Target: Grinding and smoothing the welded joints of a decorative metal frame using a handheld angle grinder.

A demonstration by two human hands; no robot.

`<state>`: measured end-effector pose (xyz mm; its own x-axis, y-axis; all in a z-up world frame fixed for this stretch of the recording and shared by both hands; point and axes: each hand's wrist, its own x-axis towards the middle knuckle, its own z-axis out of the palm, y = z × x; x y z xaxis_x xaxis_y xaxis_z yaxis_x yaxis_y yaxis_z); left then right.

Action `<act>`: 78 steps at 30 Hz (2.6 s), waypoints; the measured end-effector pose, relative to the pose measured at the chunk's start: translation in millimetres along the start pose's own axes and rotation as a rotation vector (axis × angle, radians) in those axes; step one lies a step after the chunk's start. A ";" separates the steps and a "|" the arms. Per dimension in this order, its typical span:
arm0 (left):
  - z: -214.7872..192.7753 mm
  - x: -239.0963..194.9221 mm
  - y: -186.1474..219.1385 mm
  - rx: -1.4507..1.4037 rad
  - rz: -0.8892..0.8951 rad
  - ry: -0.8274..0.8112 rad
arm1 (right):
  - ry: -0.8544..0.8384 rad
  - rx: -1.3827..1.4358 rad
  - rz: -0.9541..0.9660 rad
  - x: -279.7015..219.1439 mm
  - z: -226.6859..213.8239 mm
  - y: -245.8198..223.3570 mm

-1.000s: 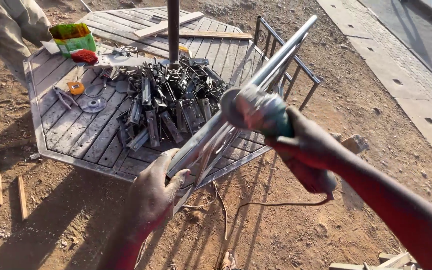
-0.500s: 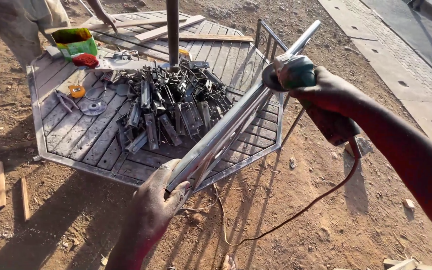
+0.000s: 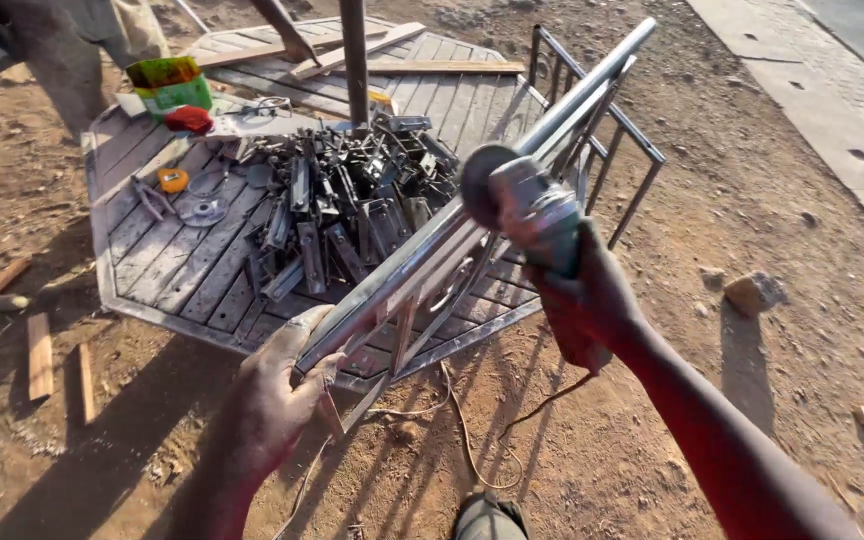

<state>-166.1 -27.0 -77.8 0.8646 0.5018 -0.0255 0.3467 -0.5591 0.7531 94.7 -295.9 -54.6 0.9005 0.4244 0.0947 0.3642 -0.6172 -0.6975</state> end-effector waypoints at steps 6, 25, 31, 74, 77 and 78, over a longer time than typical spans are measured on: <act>-2.8 -5.3 14.6 -0.135 -0.174 0.020 | 0.149 0.406 -0.085 40.1 30.9 55.6; 20.2 -31.8 53.7 -0.225 -0.229 0.158 | -0.076 -0.077 0.010 42.4 -69.9 23.7; 23.5 -29.3 45.6 -0.143 -0.134 0.201 | -0.249 -0.212 -0.050 15.5 -66.3 -8.9; 115.4 -40.9 -12.0 -0.540 0.239 0.229 | -0.440 -0.687 0.168 59.3 -133.0 -94.5; 116.2 -44.0 -11.7 -0.542 0.218 0.209 | -0.310 -0.577 0.271 89.3 -160.2 -52.1; 116.4 -44.5 -12.6 -0.514 0.177 0.215 | -0.310 -0.477 0.202 87.0 -164.3 -50.5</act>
<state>-166.6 -119.1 -162.7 0.7812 0.5831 0.2232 -0.0637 -0.2811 0.9576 193.7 -336.7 105.5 0.8778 0.3969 -0.2683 0.3240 -0.9043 -0.2779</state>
